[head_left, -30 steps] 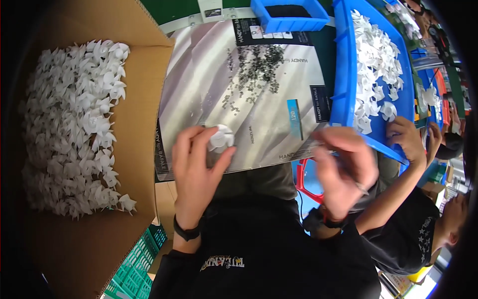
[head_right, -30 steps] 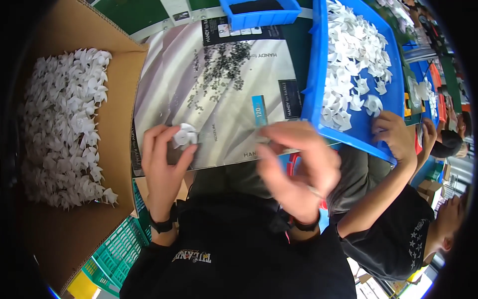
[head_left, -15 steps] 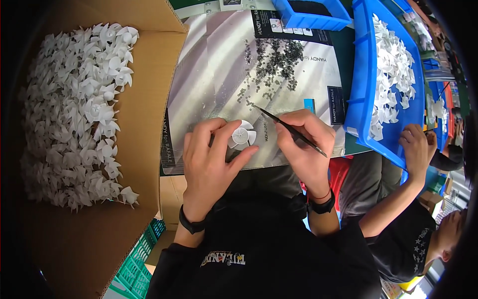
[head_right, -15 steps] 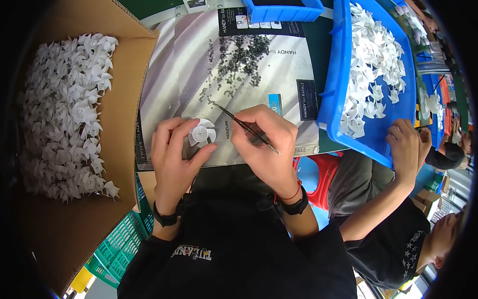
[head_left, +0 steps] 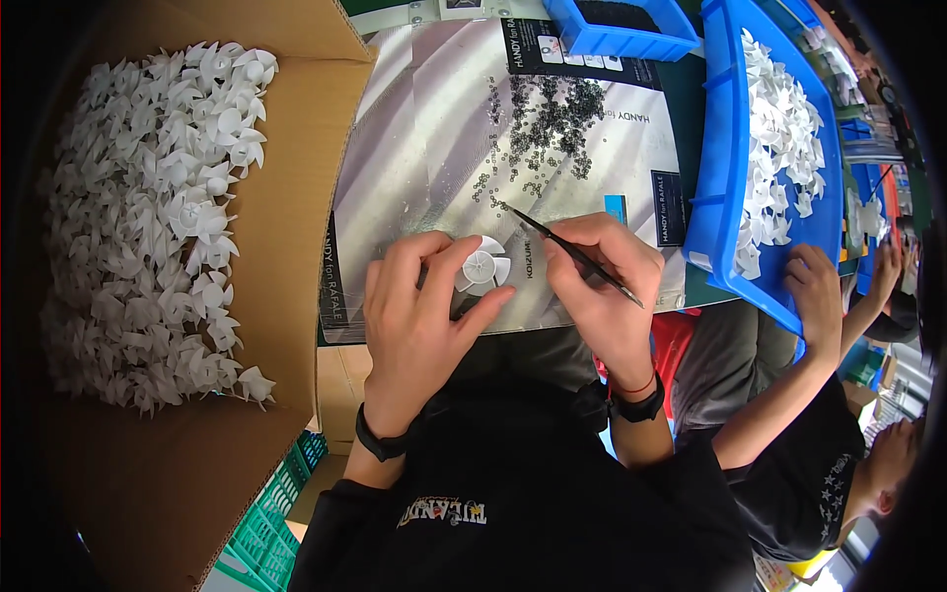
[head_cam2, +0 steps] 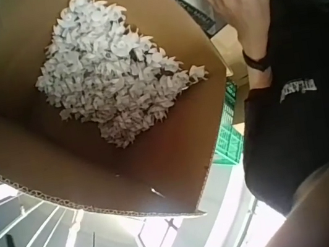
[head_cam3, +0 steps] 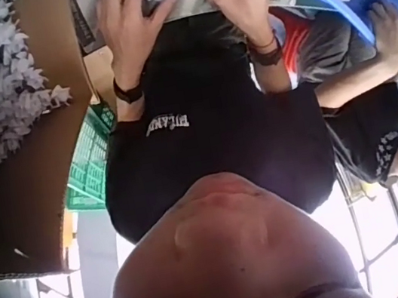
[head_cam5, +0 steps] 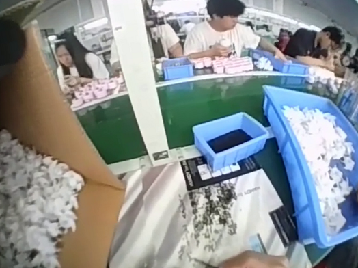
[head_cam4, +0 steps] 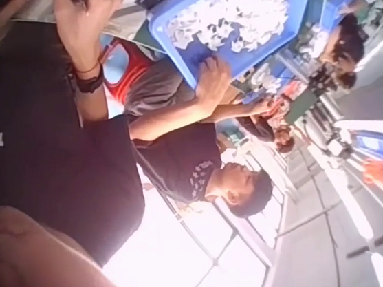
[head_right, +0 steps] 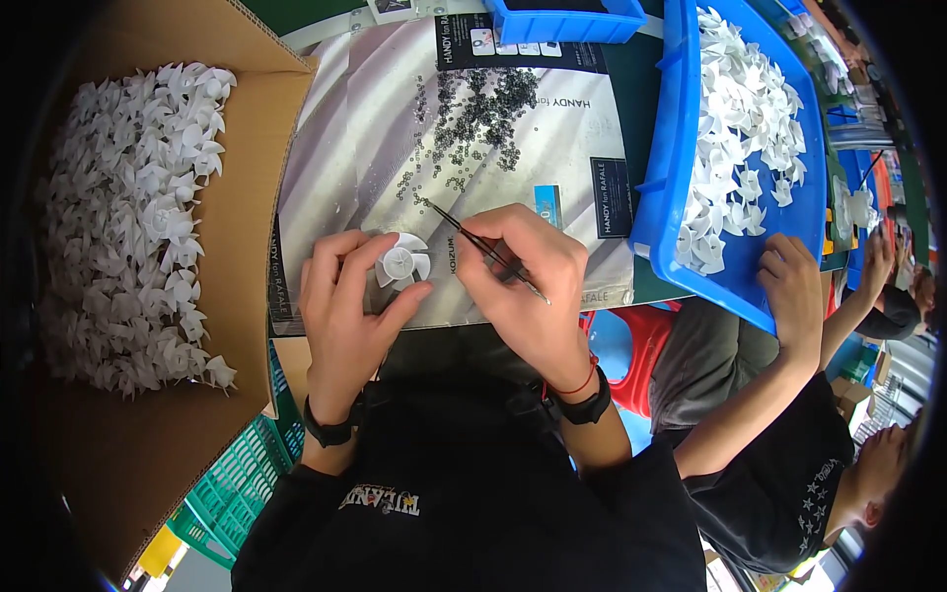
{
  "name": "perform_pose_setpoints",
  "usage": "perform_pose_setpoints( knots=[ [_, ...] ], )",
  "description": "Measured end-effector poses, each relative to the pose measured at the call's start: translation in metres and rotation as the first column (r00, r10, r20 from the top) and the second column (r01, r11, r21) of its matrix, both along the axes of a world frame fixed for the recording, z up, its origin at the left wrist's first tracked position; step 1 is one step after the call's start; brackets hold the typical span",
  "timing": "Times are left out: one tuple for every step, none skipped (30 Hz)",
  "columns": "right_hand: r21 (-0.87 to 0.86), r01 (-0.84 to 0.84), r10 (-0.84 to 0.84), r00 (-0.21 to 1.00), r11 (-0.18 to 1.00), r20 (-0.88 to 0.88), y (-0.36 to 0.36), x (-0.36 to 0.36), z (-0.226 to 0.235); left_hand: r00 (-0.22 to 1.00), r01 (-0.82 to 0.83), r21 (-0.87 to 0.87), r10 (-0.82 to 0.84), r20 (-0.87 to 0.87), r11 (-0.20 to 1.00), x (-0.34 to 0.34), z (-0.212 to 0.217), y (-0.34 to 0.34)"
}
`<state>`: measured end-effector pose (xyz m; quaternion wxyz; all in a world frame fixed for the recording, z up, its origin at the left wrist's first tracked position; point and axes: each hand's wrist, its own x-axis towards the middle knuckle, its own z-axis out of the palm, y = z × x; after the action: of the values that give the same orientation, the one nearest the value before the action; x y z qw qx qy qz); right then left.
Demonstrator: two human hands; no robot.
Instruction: The person picks up a white fan blade from a box, places it on the work surface, and uses tweezers to insert a small black ring into its center.
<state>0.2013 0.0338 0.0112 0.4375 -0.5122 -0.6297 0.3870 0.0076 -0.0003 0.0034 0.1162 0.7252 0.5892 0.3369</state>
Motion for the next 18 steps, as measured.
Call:
perform_pose_setpoints(
  knots=[
    [0.005,-0.004,0.003,1.000,1.000,0.007,0.000,0.000,0.000,1.000,0.001,0.002,-0.001,0.000,1.000,0.000,0.000,0.000],
    [0.006,-0.003,0.003,1.000,1.000,0.007,0.001,0.000,-0.001,1.000,0.003,0.004,-0.003,0.000,1.000,0.000,0.000,0.000],
    [0.027,0.011,-0.011,1.000,1.000,-0.016,0.002,-0.001,-0.004,1.000,0.003,0.005,-0.003,0.001,1.000,0.000,0.000,0.000],
    [0.048,0.026,-0.024,0.999,0.998,-0.040,0.003,-0.002,-0.006,1.000,0.003,0.003,-0.003,-0.001,1.000,0.001,0.001,0.000],
    [0.069,0.039,-0.035,0.997,0.997,-0.065,0.003,-0.003,-0.007,1.000,0.001,0.001,-0.001,-0.003,1.000,0.001,0.001,0.000],
    [0.068,0.037,-0.032,0.997,0.997,-0.065,0.003,-0.003,-0.007,1.000,-0.001,-0.001,0.001,-0.005,1.000,0.001,0.001,0.000],
    [0.069,0.042,-0.036,0.996,0.997,-0.076,0.002,-0.003,-0.006,1.000,-0.003,-0.002,0.003,-0.005,1.000,0.000,0.001,0.000],
    [0.070,0.046,-0.040,0.995,0.996,-0.086,0.001,-0.002,-0.006,1.000,0.000,0.006,0.000,-0.004,1.000,0.000,0.001,0.000],
    [0.070,0.050,-0.043,0.994,0.996,-0.097,0.000,-0.001,-0.005,1.000,0.003,0.013,-0.003,-0.004,1.000,0.000,0.000,0.000],
    [0.068,0.044,-0.038,0.995,0.997,-0.096,-0.003,0.001,-0.004,1.000,0.004,0.019,-0.004,-0.003,1.000,0.000,0.000,0.000],
    [0.038,-0.005,0.010,0.993,0.999,-0.119,-0.008,0.006,-0.001,1.000,-0.002,0.016,0.002,-0.002,1.000,0.000,-0.001,0.000],
    [0.010,-0.056,0.057,0.988,0.998,-0.144,-0.012,0.011,0.001,1.000,0.003,0.042,-0.003,-0.007,0.999,0.000,-0.001,0.002],
    [-0.017,-0.107,0.103,0.980,0.994,-0.170,-0.016,0.014,0.002,1.000,0.009,0.067,-0.008,-0.013,0.998,0.000,-0.002,0.003],
    [-0.020,-0.113,0.108,0.979,0.993,-0.171,-0.017,0.016,0.002,1.000,0.015,0.093,-0.013,-0.018,0.996,-0.001,-0.002,0.004],
    [0.004,-0.157,0.155,0.970,0.988,-0.189,-0.019,0.017,0.001,1.000,0.012,0.090,-0.011,-0.018,0.996,-0.001,-0.003,0.004],
    [0.029,-0.199,0.201,0.958,0.980,-0.205,-0.021,0.019,0.000,1.000,0.014,0.095,-0.012,-0.018,0.995,-0.001,-0.004,0.004],
    [0.055,-0.240,0.246,0.944,0.969,-0.219,-0.022,0.019,0.000,1.000,0.016,0.101,-0.014,-0.018,0.995,-0.001,-0.005,0.004],
    [0.053,-0.242,0.248,0.944,0.969,-0.220,-0.023,0.018,0.000,1.000,0.018,0.108,-0.016,-0.019,0.994,-0.001,-0.006,0.004]
  ],
)
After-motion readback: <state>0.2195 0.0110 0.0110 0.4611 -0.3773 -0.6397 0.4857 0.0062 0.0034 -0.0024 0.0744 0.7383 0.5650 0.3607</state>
